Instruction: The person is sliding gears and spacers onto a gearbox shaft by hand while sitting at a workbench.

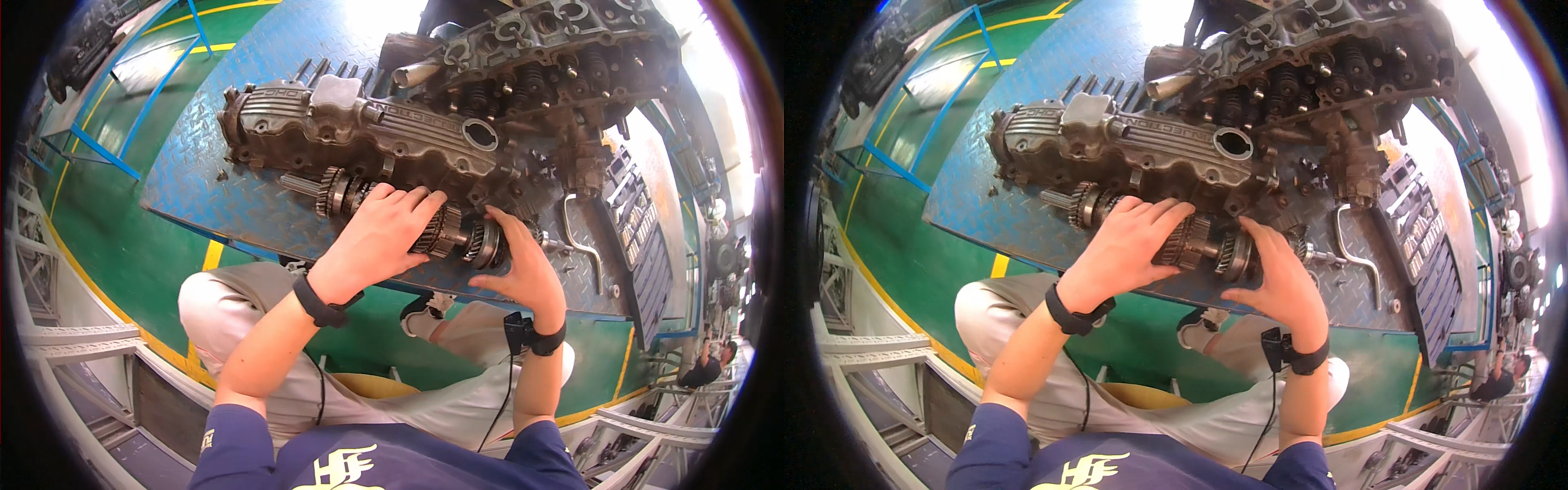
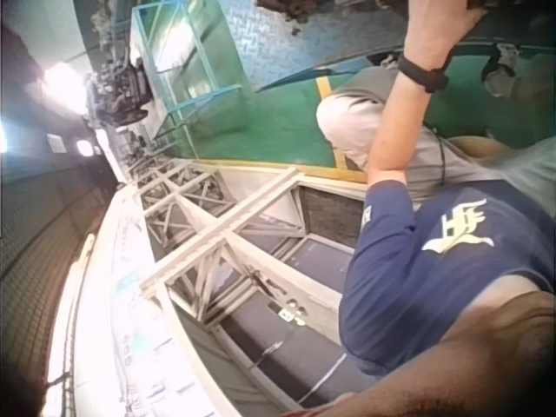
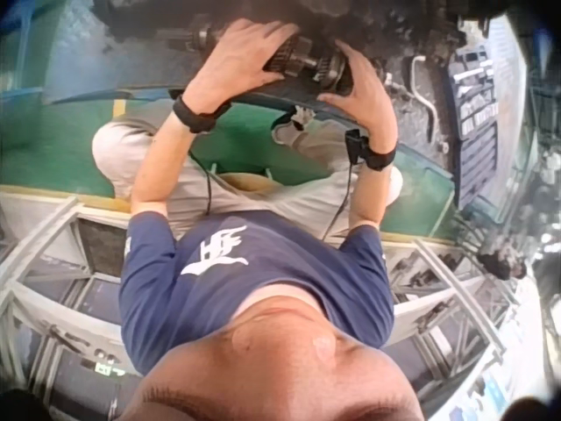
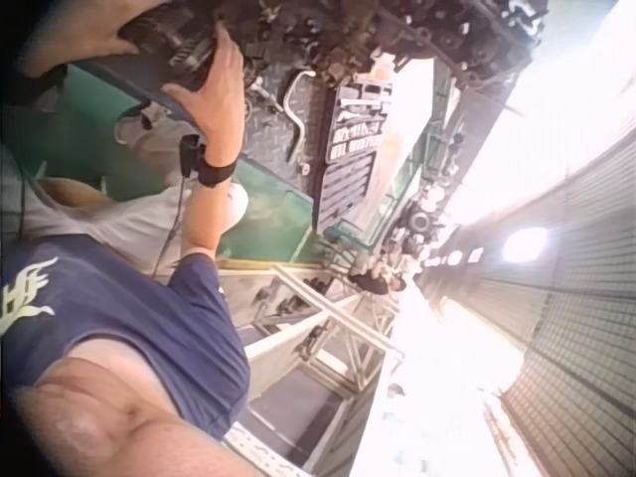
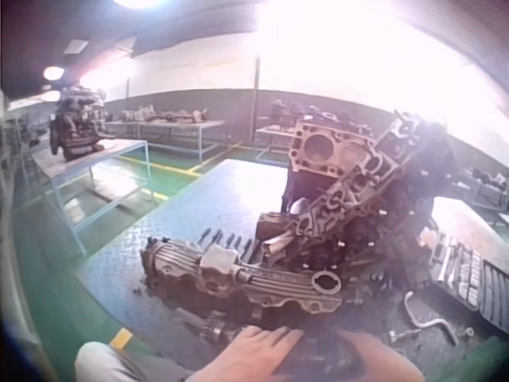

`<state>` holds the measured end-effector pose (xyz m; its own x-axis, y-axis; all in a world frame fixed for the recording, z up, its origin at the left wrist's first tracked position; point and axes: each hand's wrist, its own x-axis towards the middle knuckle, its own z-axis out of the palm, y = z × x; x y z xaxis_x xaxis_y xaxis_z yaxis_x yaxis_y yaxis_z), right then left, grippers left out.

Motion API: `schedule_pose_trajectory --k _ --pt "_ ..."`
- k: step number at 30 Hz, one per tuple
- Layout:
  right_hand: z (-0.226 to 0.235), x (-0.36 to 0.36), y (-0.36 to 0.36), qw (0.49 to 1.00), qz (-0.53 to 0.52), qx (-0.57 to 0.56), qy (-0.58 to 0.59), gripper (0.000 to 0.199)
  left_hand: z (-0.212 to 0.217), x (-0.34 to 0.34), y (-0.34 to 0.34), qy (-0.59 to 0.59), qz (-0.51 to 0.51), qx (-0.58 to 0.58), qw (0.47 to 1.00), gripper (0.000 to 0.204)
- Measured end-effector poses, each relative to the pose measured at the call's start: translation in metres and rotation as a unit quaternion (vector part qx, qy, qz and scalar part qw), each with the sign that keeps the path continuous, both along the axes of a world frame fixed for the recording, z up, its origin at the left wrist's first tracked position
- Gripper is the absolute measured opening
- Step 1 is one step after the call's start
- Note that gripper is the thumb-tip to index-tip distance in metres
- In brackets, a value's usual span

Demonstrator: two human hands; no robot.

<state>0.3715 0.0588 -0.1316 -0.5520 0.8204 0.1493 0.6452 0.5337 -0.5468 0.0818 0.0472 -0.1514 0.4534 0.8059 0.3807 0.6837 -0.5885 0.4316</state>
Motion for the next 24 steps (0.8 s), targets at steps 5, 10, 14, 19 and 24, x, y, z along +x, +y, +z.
schedule_pose_trajectory --k 5,10,14,19,24 --pt "0.001 -0.007 -0.005 0.998 -0.036 0.028 -0.052 0.098 0.001 -0.002 -0.001 0.019 0.002 -0.003 1.000 0.090" --pt "-0.001 -0.004 -0.004 0.999 -0.038 0.008 -0.031 0.090 -0.004 0.000 -0.001 -0.003 0.001 0.011 1.000 0.090" --pt "-0.005 0.001 0.002 0.999 -0.005 0.028 -0.030 0.080 -0.005 -0.002 -0.001 -0.010 -0.007 0.028 1.000 0.089" --pt "0.000 0.000 0.004 0.999 0.003 0.024 -0.042 0.079 -0.010 -0.001 -0.002 -0.020 -0.002 0.033 0.999 0.090" --pt "-0.002 0.006 0.005 0.999 -0.002 0.036 -0.027 0.078 -0.003 0.004 0.000 -0.009 -0.005 0.026 1.000 0.091"
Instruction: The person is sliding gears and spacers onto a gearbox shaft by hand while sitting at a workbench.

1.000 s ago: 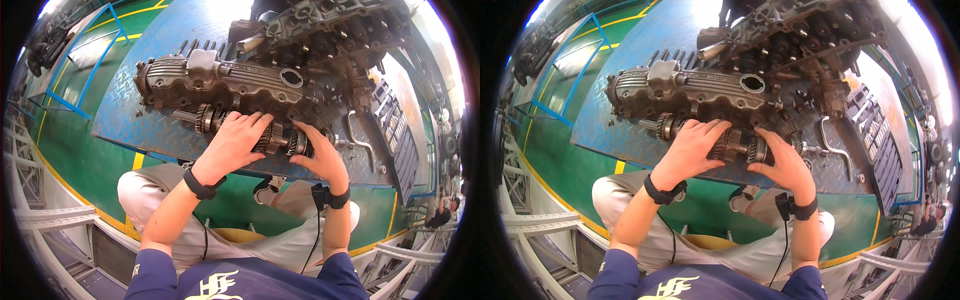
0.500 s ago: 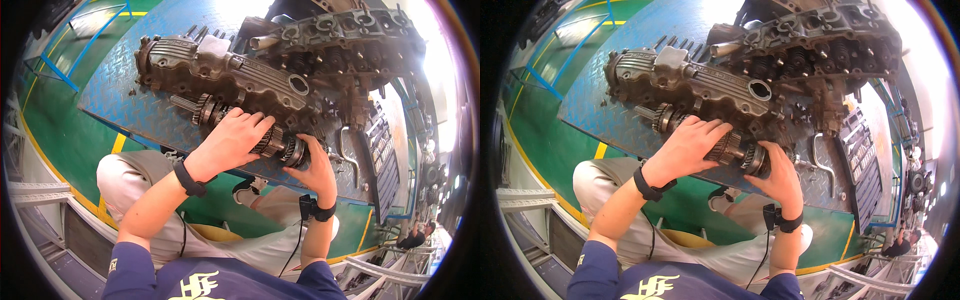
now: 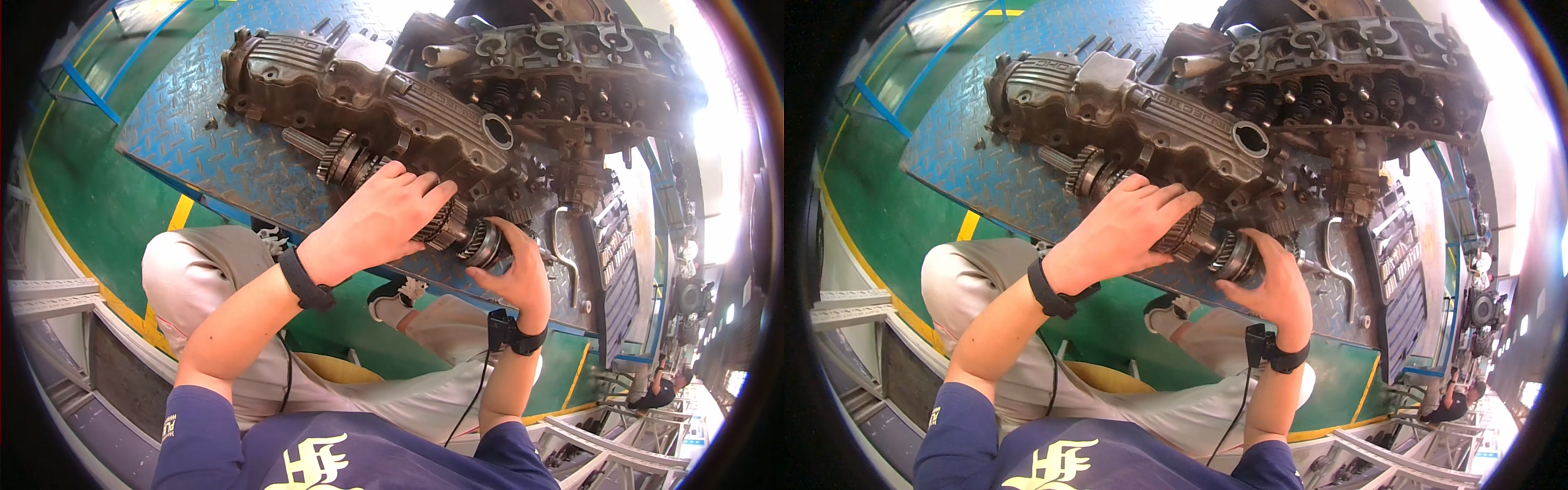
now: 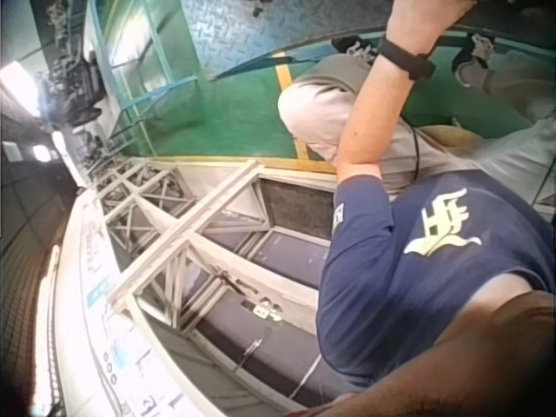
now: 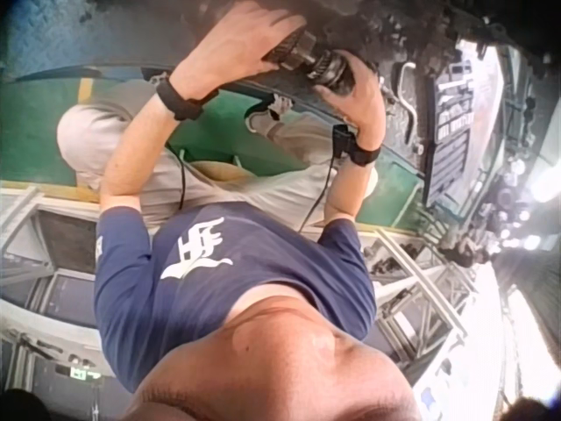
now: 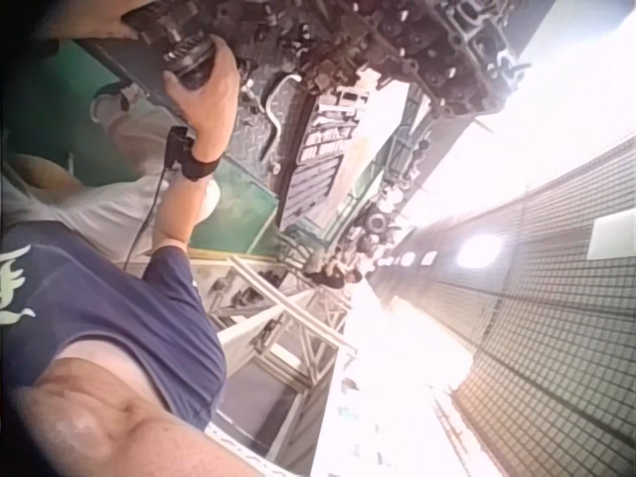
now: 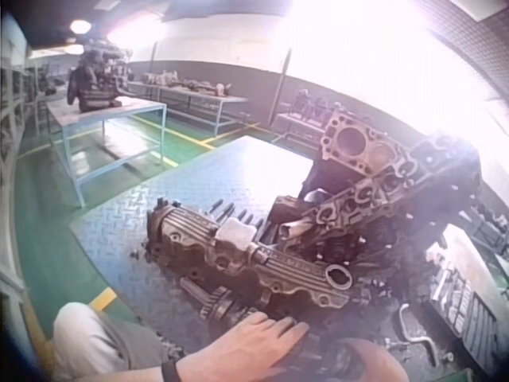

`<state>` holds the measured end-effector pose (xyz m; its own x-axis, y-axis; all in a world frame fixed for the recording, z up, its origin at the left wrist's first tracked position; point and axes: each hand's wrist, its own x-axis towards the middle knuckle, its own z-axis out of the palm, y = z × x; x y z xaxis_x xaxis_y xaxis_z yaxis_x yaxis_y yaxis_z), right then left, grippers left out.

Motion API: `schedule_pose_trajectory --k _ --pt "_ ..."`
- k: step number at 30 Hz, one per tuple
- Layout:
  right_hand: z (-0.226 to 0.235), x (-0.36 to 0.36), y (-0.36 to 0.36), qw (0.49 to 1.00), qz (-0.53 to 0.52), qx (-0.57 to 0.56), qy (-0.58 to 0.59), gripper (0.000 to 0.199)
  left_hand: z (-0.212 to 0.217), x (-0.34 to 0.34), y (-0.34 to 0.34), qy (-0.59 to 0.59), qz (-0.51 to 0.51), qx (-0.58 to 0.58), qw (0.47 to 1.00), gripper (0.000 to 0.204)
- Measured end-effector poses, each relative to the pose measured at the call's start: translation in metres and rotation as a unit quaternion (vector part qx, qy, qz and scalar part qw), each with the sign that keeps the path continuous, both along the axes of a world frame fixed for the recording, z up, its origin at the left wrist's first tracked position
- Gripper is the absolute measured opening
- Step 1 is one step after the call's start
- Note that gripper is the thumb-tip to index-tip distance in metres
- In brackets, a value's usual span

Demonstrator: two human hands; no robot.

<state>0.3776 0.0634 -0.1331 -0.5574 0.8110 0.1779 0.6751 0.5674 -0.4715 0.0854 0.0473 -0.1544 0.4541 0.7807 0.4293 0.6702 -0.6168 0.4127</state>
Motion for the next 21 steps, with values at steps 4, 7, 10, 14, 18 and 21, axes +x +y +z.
schedule_pose_trajectory --k 4,7,10,14,18,21 --pt "0.005 -0.010 -0.001 1.000 -0.005 -0.013 -0.009 0.079 -0.004 -0.006 0.000 0.000 0.003 0.001 1.000 0.091" --pt "0.005 -0.013 -0.002 1.000 0.000 -0.011 -0.013 0.080 -0.006 -0.008 -0.004 0.002 0.007 0.007 1.000 0.090" --pt "0.003 -0.013 -0.003 0.999 -0.013 -0.031 -0.005 0.083 -0.005 -0.008 -0.005 0.004 0.007 0.005 1.000 0.090" --pt "-0.004 -0.010 -0.005 0.998 -0.044 -0.048 0.007 0.090 0.001 -0.006 -0.004 0.012 0.002 -0.015 1.000 0.089" --pt "0.000 -0.005 -0.008 0.998 -0.017 0.050 -0.041 0.096 0.003 -0.001 0.001 0.003 0.004 -0.001 1.000 0.087" --pt "0.004 0.000 -0.006 0.997 0.015 0.076 -0.026 0.103 -0.001 0.002 0.000 0.007 0.021 -0.001 1.000 0.089"
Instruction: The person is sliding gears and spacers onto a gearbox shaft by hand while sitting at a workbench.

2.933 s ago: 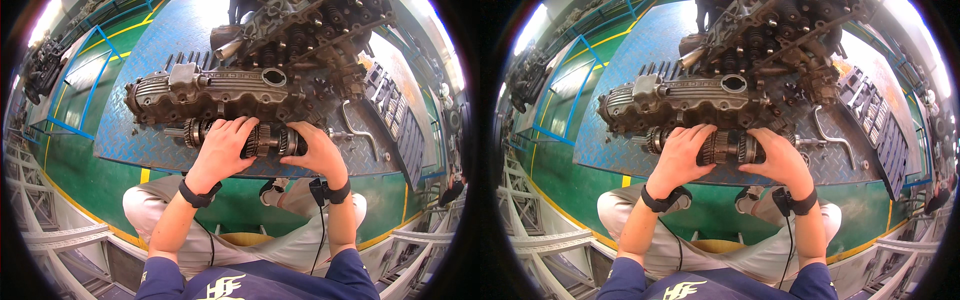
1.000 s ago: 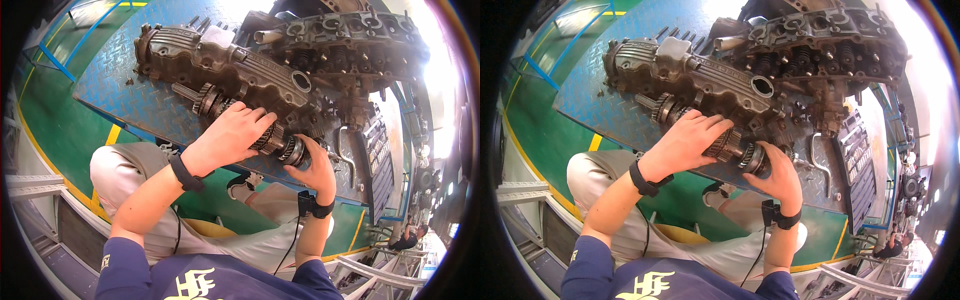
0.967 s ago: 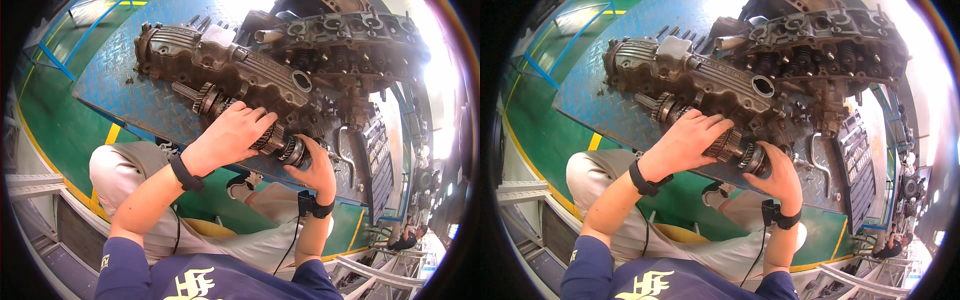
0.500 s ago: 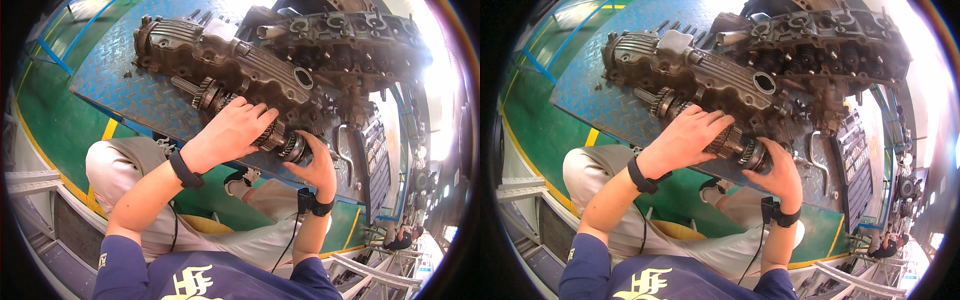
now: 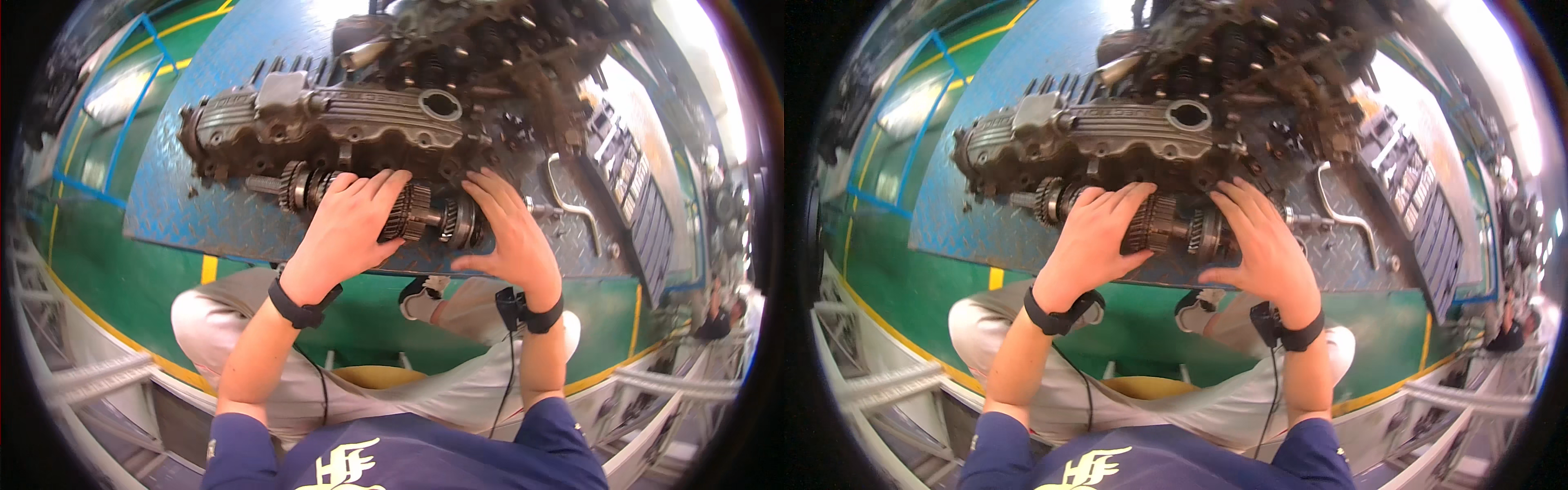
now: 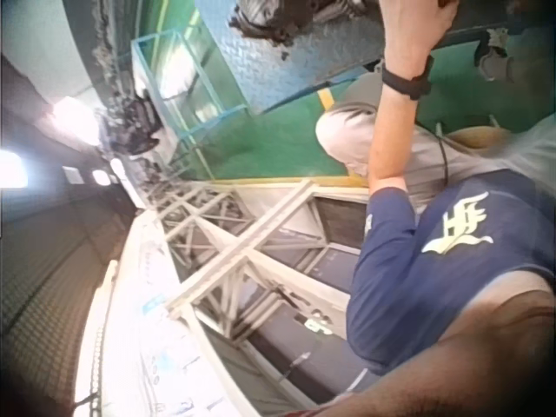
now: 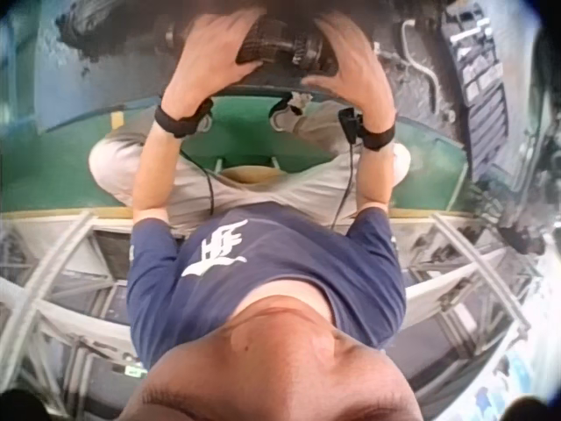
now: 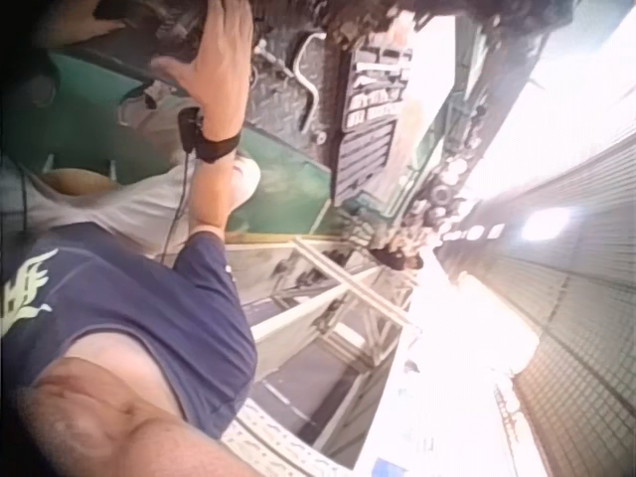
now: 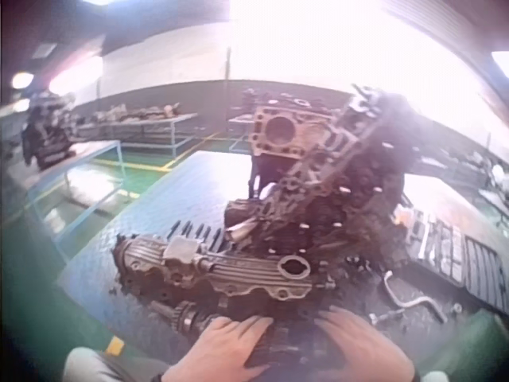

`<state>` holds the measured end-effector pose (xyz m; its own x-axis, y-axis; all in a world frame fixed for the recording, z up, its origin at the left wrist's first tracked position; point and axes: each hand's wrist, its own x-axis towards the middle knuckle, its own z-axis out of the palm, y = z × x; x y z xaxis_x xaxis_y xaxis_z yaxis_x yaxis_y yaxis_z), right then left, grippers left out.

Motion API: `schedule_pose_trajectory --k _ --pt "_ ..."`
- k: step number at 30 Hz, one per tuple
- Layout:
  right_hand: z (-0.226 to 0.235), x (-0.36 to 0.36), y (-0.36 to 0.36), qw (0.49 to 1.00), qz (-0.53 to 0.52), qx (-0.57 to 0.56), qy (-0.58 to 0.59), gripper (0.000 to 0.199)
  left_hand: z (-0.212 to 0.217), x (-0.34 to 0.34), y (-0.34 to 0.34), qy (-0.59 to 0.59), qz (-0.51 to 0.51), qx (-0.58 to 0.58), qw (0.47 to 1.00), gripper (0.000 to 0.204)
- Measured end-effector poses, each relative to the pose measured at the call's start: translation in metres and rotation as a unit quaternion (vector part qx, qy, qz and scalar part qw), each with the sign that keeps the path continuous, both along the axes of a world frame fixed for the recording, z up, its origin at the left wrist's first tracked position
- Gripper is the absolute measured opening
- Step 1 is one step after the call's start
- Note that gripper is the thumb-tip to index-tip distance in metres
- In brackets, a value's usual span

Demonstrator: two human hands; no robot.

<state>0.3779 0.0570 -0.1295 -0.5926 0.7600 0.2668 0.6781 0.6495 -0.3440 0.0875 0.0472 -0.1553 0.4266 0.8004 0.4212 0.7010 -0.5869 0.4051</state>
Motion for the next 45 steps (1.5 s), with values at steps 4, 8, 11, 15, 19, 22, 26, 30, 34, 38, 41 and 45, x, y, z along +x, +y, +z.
schedule_pose_trajectory --k 4,8,11,15,19,22,26,30,34,38,41,45 --pt "0.008 0.021 -0.003 0.998 -0.039 0.030 -0.036 0.111 0.002 0.002 0.001 0.015 0.004 -0.009 1.000 0.090" --pt "0.002 0.038 -0.008 0.996 -0.068 0.031 -0.044 0.082 0.009 0.006 0.002 0.049 0.015 -0.005 0.999 0.091" --pt "-0.005 0.039 -0.010 0.996 -0.072 0.036 -0.035 0.075 0.015 0.010 -0.001 0.074 0.017 -0.041 0.996 0.091" --pt "-0.022 0.035 -0.011 0.994 -0.065 0.078 -0.036 0.077 0.011 0.010 -0.001 0.103 0.022 -0.047 0.993 0.093" --pt "-0.031 0.032 -0.007 0.995 -0.048 0.084 -0.026 0.072 0.011 0.011 -0.005 0.108 0.035 -0.055 0.992 0.094" --pt "-0.035 0.033 -0.006 0.996 -0.043 0.074 -0.007 0.066 0.011 0.012 -0.006 0.106 0.040 -0.056 0.992 0.095" --pt "-0.034 0.030 -0.004 0.995 -0.017 0.096 0.032 0.058 0.009 0.013 -0.004 0.103 0.051 -0.070 0.991 0.095" --pt "-0.041 0.024 -0.003 0.995 0.007 0.062 0.075 0.047 0.011 0.012 -0.005 0.105 0.055 -0.061 0.991 0.094" --pt "-0.043 0.020 -0.004 0.995 -0.010 0.049 0.083 0.045 0.009 0.010 -0.003 0.104 0.051 -0.053 0.992 0.093" --pt "-0.041 0.017 -0.005 0.996 -0.022 0.042 0.080 0.048 0.010 0.011 -0.003 0.104 0.051 -0.053 0.992 0.093" --pt "-0.045 0.017 -0.005 0.994 -0.035 0.049 0.090 0.050 0.009 0.011 -0.003 0.103 0.045 -0.047 0.993 0.093" --pt "-0.047 0.019 -0.007 0.995 -0.024 0.060 0.080 0.051 0.008 0.011 -0.003 0.100 0.048 -0.048 0.993 0.094"
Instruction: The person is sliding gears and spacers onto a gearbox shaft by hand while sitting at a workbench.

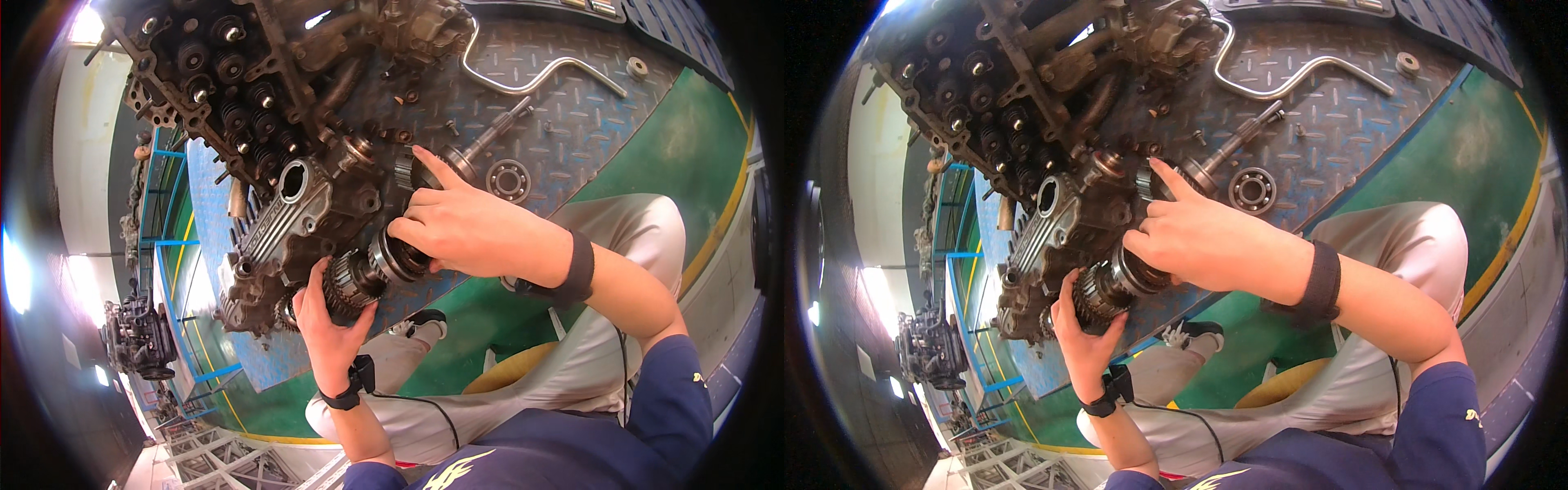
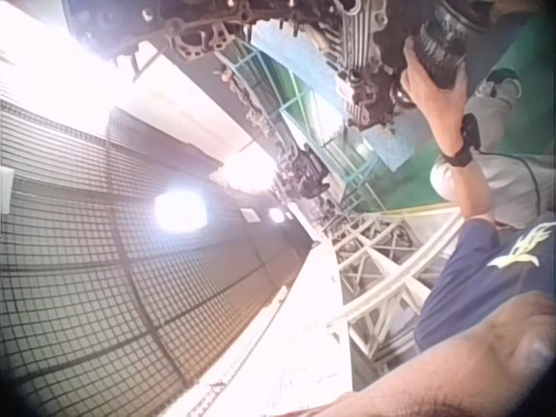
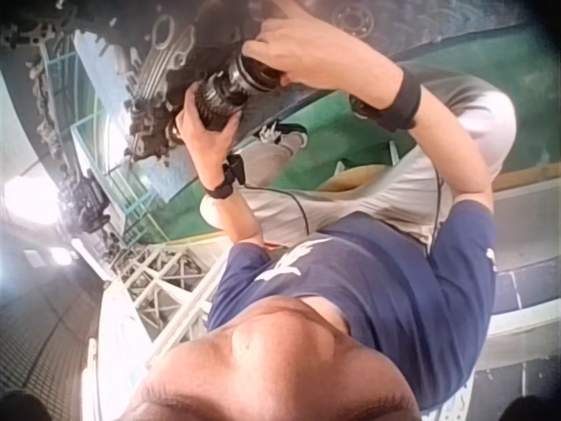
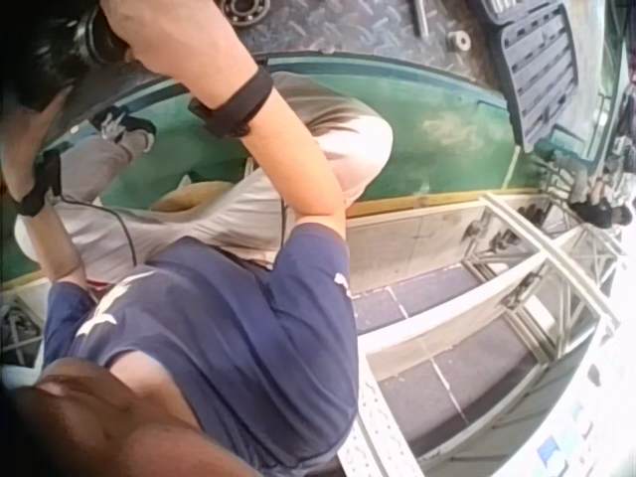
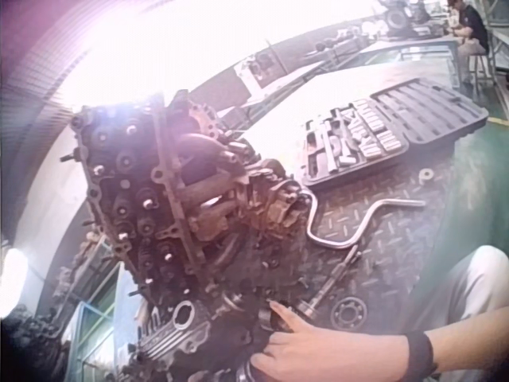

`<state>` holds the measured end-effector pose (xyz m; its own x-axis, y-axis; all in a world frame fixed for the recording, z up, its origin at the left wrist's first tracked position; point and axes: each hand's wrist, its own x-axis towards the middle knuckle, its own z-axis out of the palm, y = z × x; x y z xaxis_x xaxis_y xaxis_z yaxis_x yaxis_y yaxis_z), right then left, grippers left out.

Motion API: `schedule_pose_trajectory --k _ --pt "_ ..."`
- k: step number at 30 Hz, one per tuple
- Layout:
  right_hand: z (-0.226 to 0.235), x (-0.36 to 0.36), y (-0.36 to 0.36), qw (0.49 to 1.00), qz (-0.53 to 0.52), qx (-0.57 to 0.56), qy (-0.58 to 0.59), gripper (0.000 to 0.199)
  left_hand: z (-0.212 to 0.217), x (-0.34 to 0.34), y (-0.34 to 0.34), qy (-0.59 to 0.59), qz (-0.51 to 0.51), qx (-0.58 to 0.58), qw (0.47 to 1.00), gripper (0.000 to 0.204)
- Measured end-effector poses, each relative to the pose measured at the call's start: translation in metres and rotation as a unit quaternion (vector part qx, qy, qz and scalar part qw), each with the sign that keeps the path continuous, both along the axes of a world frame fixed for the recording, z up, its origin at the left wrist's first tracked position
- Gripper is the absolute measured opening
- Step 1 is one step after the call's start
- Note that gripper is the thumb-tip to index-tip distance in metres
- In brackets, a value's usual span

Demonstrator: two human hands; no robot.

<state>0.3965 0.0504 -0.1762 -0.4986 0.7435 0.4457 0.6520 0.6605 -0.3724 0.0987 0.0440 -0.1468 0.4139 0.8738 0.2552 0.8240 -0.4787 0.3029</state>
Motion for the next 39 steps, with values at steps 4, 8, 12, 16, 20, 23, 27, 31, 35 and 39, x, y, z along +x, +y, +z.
schedule_pose_trajectory --k 4,8,12,16,20,23,27,31,35,39 --pt "-0.002 0.001 0.000 1.000 -0.004 0.006 0.013 0.050 0.000 0.001 -0.001 0.007 0.001 0.001 1.000 0.094" --pt "0.001 0.004 -0.001 0.999 0.012 -0.026 0.031 0.050 -0.001 -0.001 -0.001 0.008 -0.001 0.005 1.000 0.094" --pt "0.002 0.003 0.000 0.999 0.017 -0.025 0.042 0.051 -0.001 -0.003 -0.003 0.003 0.006 0.001 1.000 0.095" --pt "-0.003 0.005 0.001 0.998 0.010 -0.024 0.060 0.054 0.000 0.002 -0.002 0.010 0.006 0.002 1.000 0.095" --pt "-0.003 0.001 0.002 0.998 0.000 -0.018 0.066 0.056 -0.001 0.001 -0.001 0.007 0.008 0.001 1.000 0.095" --pt "-0.004 -0.001 0.002 0.998 -0.004 -0.019 0.066 0.055 -0.001 0.001 -0.002 0.004 0.011 -0.001 1.000 0.095" --pt "-0.008 -0.001 0.001 0.998 -0.006 -0.007 0.064 0.055 0.000 0.001 -0.002 0.002 0.004 0.008 1.000 0.094" --pt "-0.009 0.001 0.001 0.997 -0.004 -0.010 0.070 0.054 -0.001 0.004 -0.002 0.003 0.002 0.005 1.000 0.093" --pt "-0.009 0.001 0.003 0.996 0.010 -0.012 0.084 0.054 -0.002 -0.001 -0.002 0.008 0.001 0.016 1.000 0.093" --pt "-0.010 0.004 0.003 0.995 0.014 -0.018 0.097 0.054 -0.002 0.000 -0.002 0.003 0.007 0.003 1.000 0.092"
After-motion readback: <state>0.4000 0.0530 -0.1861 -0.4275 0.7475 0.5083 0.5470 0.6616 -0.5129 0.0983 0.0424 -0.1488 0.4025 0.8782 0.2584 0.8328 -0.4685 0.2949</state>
